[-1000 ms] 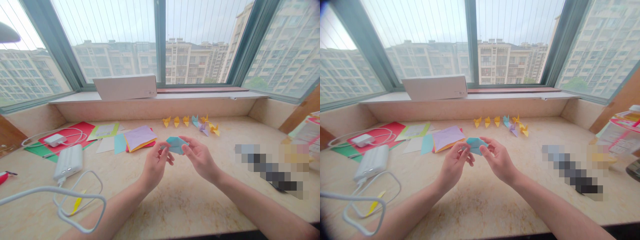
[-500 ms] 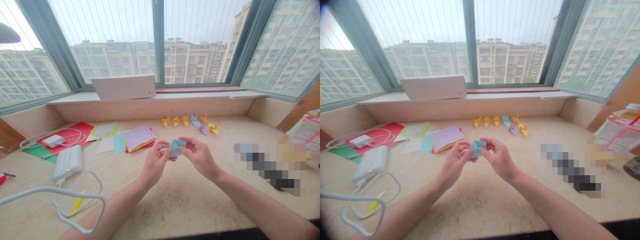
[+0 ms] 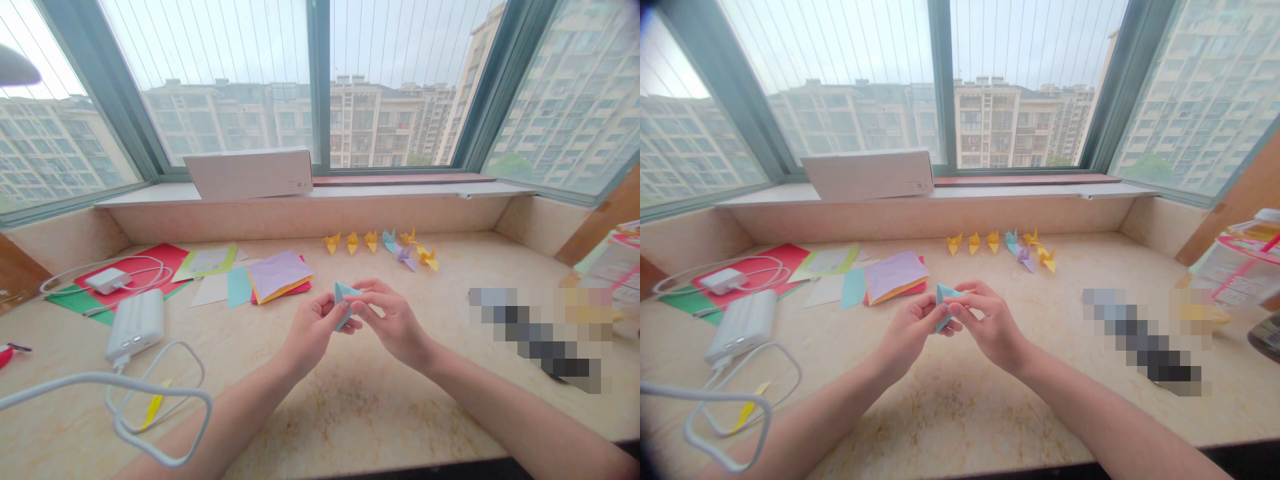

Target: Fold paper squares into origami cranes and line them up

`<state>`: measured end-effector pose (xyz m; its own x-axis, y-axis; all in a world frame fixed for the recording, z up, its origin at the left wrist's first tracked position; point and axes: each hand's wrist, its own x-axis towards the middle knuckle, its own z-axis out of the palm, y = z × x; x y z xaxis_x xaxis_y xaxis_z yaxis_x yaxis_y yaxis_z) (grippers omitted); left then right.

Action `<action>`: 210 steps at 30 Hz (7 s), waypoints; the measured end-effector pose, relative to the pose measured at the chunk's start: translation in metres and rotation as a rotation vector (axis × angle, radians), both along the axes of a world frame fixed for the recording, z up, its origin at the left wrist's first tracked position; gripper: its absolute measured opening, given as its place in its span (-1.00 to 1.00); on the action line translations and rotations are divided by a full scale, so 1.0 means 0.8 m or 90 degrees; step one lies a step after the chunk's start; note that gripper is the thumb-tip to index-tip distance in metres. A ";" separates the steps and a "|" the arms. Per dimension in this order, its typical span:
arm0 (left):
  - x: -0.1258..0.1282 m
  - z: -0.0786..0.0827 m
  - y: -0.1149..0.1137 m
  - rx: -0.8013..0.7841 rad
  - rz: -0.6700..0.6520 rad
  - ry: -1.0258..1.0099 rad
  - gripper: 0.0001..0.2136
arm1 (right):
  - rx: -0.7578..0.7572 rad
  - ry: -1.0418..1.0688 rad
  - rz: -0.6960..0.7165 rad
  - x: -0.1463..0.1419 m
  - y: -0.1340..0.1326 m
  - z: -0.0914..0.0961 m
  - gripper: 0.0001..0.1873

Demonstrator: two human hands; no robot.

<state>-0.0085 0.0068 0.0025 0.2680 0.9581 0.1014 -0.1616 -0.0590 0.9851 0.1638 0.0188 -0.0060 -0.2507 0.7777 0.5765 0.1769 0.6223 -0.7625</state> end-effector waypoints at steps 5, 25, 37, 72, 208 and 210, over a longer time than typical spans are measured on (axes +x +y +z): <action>0.002 -0.001 -0.004 0.021 -0.048 0.011 -0.65 | -0.047 0.027 -0.026 -0.002 0.004 -0.006 -0.90; 0.000 0.002 0.000 0.020 0.012 -0.011 -0.66 | -0.019 -0.001 0.024 0.005 0.003 0.005 -0.77; -0.001 -0.002 0.001 0.069 -0.014 0.079 -0.68 | 0.018 -0.013 -0.115 0.009 0.007 0.001 -0.70; 0.000 -0.014 0.009 -0.040 0.043 -0.114 -0.63 | 0.414 -0.402 -0.031 0.023 0.012 0.012 -0.74; 0.006 -0.007 -0.003 0.148 0.141 0.104 -0.76 | -0.334 0.143 0.166 -0.012 0.006 -0.007 -0.48; 0.005 -0.006 -0.003 0.144 0.123 0.107 -0.76 | -0.323 0.140 0.168 -0.011 0.007 -0.009 -0.51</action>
<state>-0.0043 0.0048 -0.0025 0.1145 0.9510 0.2870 0.0380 -0.2929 0.9554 0.1548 0.0248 -0.0135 -0.3888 0.8970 0.2102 -0.1290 0.1729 -0.9765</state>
